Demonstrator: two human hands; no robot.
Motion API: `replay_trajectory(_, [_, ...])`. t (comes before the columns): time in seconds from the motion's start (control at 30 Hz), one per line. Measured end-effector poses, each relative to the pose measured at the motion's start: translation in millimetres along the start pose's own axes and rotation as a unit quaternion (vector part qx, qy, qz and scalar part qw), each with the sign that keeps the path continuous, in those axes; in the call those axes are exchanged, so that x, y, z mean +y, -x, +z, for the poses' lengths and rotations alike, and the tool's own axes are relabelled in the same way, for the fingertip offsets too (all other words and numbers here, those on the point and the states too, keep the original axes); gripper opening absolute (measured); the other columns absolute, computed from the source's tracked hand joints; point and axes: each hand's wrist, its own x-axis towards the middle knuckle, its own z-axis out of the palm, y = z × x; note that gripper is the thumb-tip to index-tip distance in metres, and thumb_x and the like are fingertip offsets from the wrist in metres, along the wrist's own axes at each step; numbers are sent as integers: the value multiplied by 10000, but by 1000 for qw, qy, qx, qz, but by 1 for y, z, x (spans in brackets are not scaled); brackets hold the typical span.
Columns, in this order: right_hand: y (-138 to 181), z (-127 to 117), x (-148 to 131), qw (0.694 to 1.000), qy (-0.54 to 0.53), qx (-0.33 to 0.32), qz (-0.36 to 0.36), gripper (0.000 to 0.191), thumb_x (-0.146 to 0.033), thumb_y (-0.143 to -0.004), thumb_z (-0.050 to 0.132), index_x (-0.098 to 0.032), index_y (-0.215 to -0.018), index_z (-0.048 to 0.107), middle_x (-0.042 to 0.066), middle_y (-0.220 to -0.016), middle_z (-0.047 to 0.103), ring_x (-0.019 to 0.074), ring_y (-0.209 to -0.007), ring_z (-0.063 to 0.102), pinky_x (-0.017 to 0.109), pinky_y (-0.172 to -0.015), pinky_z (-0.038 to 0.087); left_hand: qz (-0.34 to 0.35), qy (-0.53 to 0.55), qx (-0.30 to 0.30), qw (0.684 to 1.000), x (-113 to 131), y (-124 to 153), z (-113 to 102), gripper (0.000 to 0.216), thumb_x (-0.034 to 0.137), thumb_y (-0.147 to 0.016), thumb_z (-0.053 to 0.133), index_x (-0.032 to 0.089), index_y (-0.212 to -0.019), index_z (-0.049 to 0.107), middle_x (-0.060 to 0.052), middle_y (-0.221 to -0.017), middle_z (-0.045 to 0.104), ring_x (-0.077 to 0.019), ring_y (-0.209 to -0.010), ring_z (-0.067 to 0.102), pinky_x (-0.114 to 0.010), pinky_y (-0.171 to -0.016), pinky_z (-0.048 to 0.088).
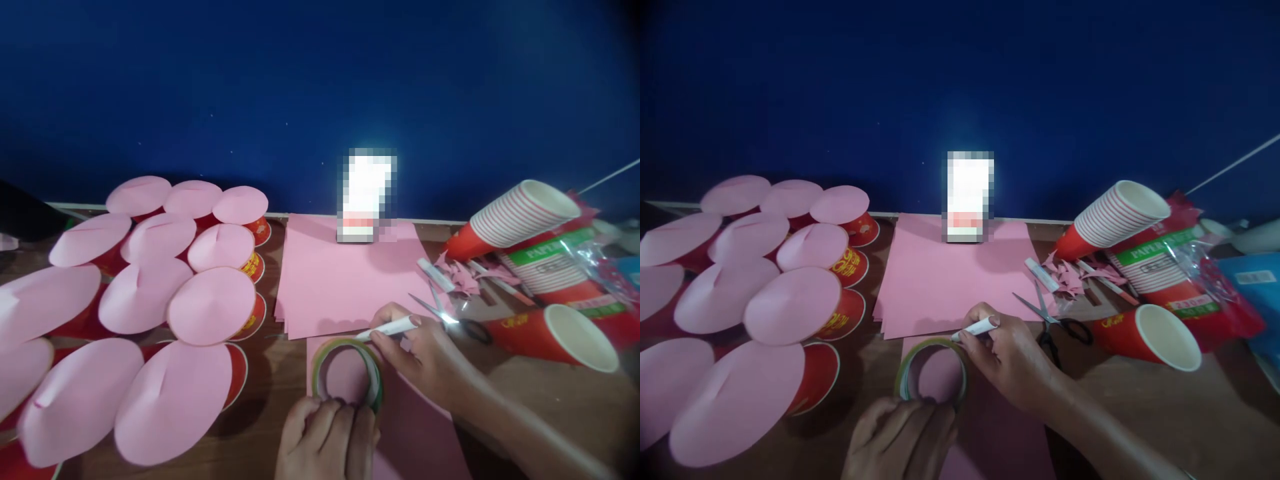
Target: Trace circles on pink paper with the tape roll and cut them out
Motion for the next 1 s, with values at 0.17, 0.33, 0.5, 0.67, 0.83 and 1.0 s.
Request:
replay_trajectory(0.17, [18,4,5,997,-33,37,53,164,-305,-892,439,-200,-784,506,-59,-561,459,107,-511,437,216,-494,351,4,17,-9,1000,1,-1,-2,130,129,-832,526,175,-867,642,-10,-722,651,-144,-703,609,-343,-745,362])
replay_trajectory(0.33, [35,9,8,995,-36,75,61,139,-262,-882,448,-192,-801,537,-37,-637,534,112,-578,470,218,-536,358,2,27,-10,1000,2,-2,-5,141,166,-851,507,187,-868,645,-8,-698,636,-146,-673,594,-353,-730,340])
replay_trajectory(0.5, [49,14,9,993,-37,102,35,98,-246,-852,490,-184,-796,542,-38,-628,523,111,-567,461,218,-538,357,7,27,-49,998,4,-10,-14,121,165,-849,515,189,-840,634,6,-679,629,-141,-658,587,-347,-734,331])
replay_trajectory(0.67, [61,19,7,990,-59,124,20,96,-212,-843,483,-180,-771,539,-36,-622,508,104,-559,444,214,-516,342,5,22,-67,997,7,-13,-18,151,178,-864,487,189,-823,632,0,-653,630,-142,-627,574,-341,-732,342])
replay_trajectory(0.83, [76,23,3,987,-65,142,28,85,-224,-839,491,-177,-783,534,-39,-610,520,102,-554,455,214,-518,344,10,6,-94,996,9,-15,-23,173,194,-875,473,192,-816,636,-7,-650,643,-144,-630,582,-339,-721,345])
replay_trajectory(1.0, [91,30,-2,987,-79,138,39,95,-239,-849,484,-179,-786,521,-44,-591,513,95,-527,426,204,-486,324,3,1,-140,990,12,-18,-28,189,212,-880,464,198,-794,632,-4,-675,655,-149,-639,582,-344,-715,331])
